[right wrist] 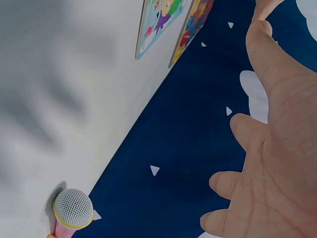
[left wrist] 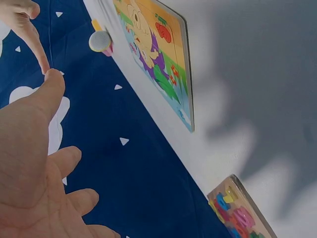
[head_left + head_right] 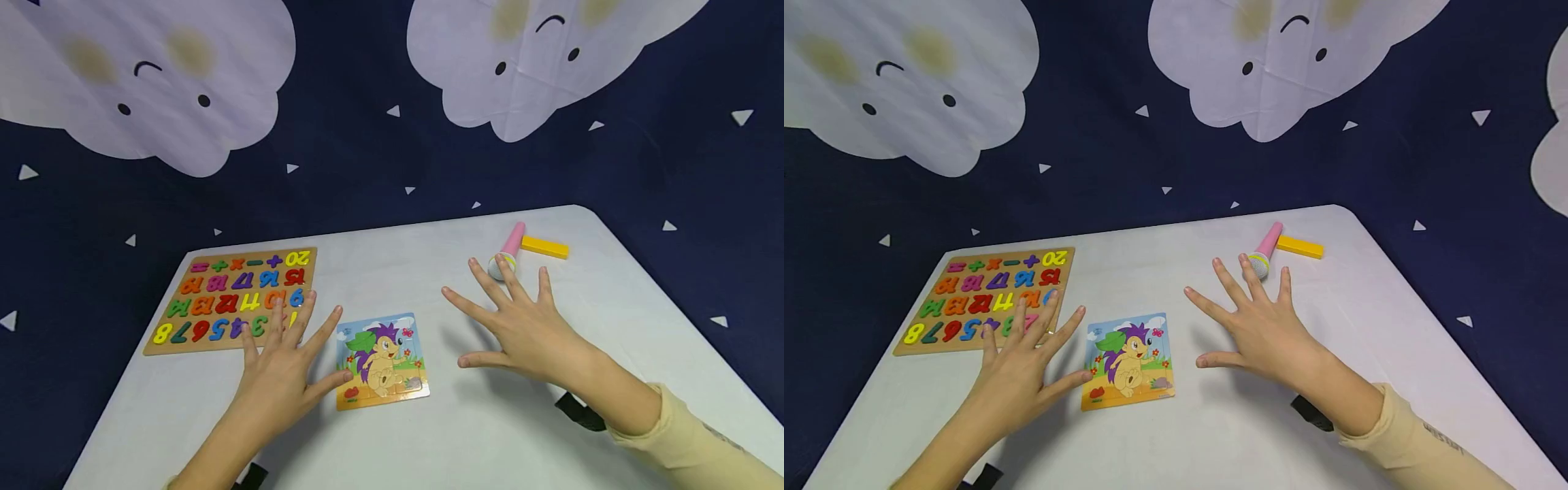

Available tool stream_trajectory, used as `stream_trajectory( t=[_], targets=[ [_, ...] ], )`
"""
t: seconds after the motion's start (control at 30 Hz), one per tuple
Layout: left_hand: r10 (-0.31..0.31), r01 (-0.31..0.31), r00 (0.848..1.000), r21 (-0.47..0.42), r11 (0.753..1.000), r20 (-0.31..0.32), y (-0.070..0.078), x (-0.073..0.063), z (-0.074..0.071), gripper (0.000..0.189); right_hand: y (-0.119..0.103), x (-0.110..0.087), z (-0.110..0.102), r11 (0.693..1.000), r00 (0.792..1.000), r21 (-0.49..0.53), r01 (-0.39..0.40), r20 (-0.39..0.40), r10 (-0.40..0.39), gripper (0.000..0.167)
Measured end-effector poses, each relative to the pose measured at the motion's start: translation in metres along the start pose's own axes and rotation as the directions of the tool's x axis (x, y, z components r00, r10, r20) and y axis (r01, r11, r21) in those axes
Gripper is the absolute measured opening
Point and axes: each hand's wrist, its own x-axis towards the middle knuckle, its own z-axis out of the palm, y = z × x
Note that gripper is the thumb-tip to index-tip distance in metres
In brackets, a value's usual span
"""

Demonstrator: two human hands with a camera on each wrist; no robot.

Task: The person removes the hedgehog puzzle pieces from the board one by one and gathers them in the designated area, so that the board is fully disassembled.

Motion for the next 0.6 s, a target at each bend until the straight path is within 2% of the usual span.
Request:
stream_trajectory(
  t=[0.27,0.6],
  targets=[
    [0.025,-0.024,1.000,0.050,0.998,-0.010,0.0015,0.0001,0.0007,0.097,0.0020,-0.0016,0.0014,1.000,1.000,0.010,-0.011,-0.004,0.011,0.103],
    [0.048,-0.047,0.999,0.047,0.998,-0.024,0.0016,0.0028,0.0007,0.094,0.0000,-0.0004,0.0017,1.000,1.000,0.019,0.009,0.000,-0.009,0.099]
  ],
)
